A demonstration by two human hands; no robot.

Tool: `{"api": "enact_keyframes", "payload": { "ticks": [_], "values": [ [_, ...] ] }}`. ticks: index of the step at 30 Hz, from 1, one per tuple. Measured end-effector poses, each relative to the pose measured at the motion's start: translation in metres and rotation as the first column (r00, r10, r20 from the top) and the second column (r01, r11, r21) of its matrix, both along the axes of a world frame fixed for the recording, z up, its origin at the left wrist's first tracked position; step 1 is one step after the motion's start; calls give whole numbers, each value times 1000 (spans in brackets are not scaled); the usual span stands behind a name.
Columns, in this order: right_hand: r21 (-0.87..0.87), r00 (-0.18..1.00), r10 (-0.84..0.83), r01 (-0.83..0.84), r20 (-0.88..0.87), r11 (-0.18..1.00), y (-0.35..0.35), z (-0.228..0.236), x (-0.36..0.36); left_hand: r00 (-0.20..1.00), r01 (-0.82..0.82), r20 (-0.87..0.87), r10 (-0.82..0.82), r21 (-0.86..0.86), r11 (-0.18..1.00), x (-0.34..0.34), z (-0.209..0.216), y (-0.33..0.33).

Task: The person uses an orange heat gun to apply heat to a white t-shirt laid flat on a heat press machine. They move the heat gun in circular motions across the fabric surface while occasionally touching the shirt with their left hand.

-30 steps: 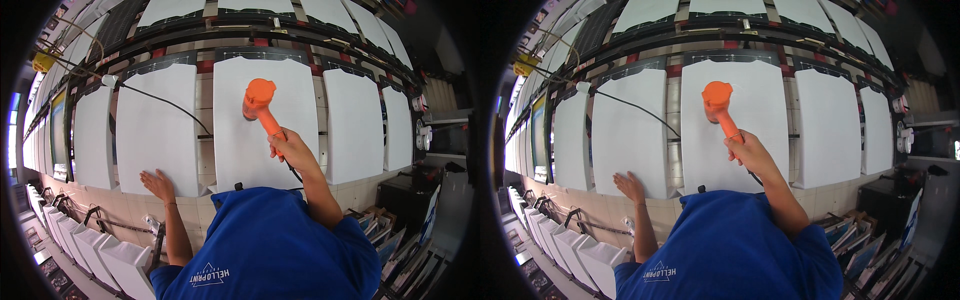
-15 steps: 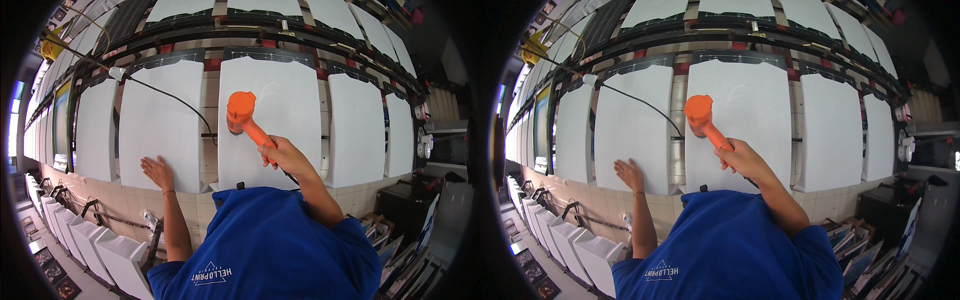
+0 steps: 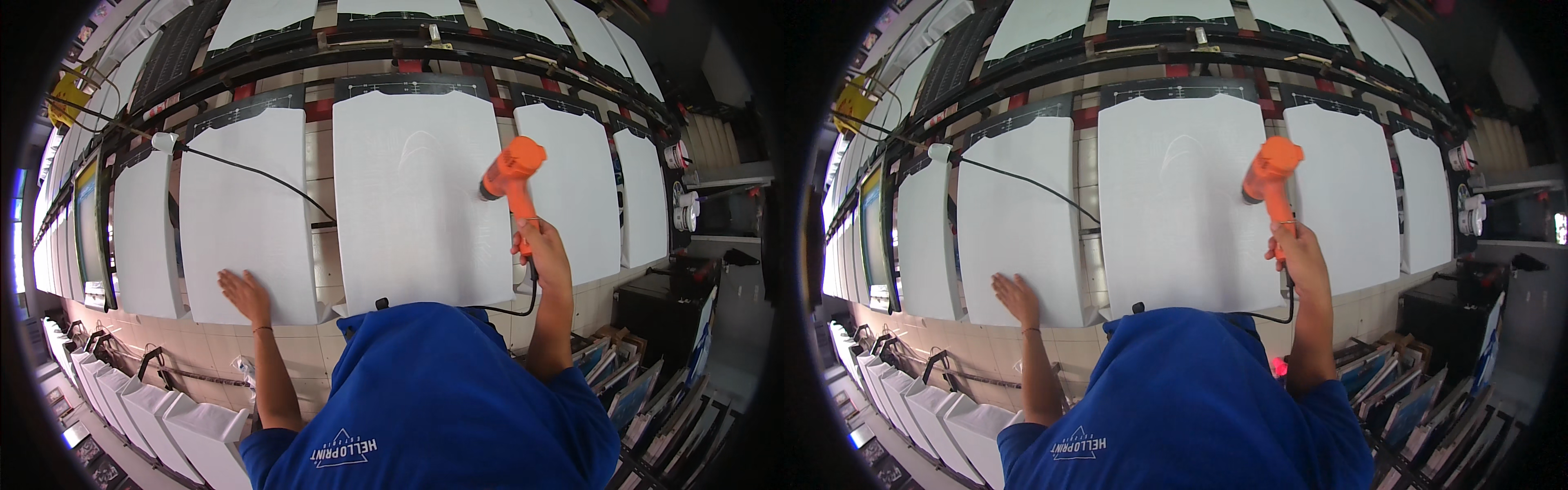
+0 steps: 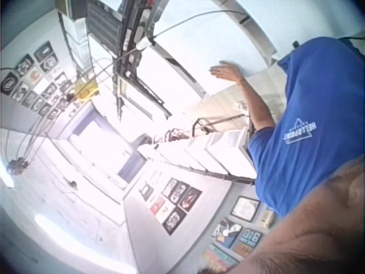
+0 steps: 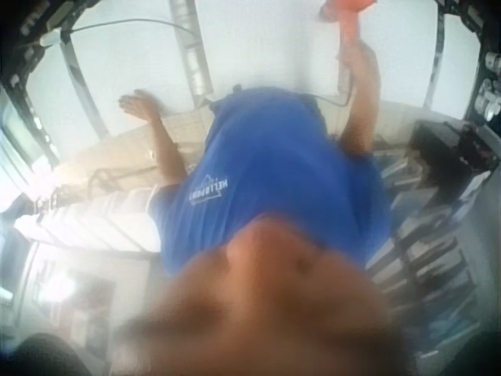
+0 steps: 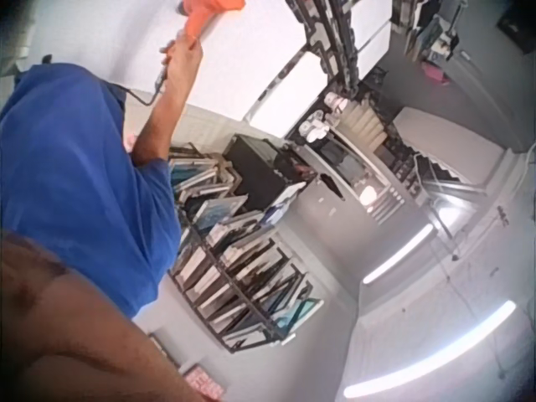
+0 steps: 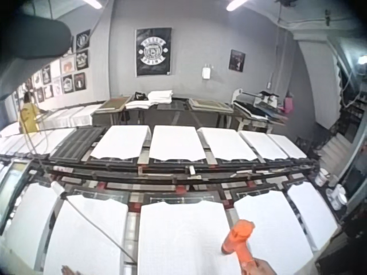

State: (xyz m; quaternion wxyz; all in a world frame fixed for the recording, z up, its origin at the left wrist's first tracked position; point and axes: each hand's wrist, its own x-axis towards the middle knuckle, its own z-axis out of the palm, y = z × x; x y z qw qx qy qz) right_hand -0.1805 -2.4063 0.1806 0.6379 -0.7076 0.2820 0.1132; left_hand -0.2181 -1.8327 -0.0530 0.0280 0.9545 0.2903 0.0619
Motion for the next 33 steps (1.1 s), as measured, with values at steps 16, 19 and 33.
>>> {"api": "enact_keyframes", "payload": {
  "ticks": [16, 19, 33],
  "values": [
    [341, 898, 440, -416, 7, 843, 133, -5, 16, 978, 209, 8, -209, -83, 974, 15, 20, -93],
    [307, 918, 397, -377, -3, 874, 118, -7, 11, 960, 279, 5, -279, -48, 959, 6, 18, -82],
    [66, 996, -89, 88, 22, 994, 3, 5, -38, 988, -141, -72, 138, -31, 990, 14, 4, 5]
  ]
}}
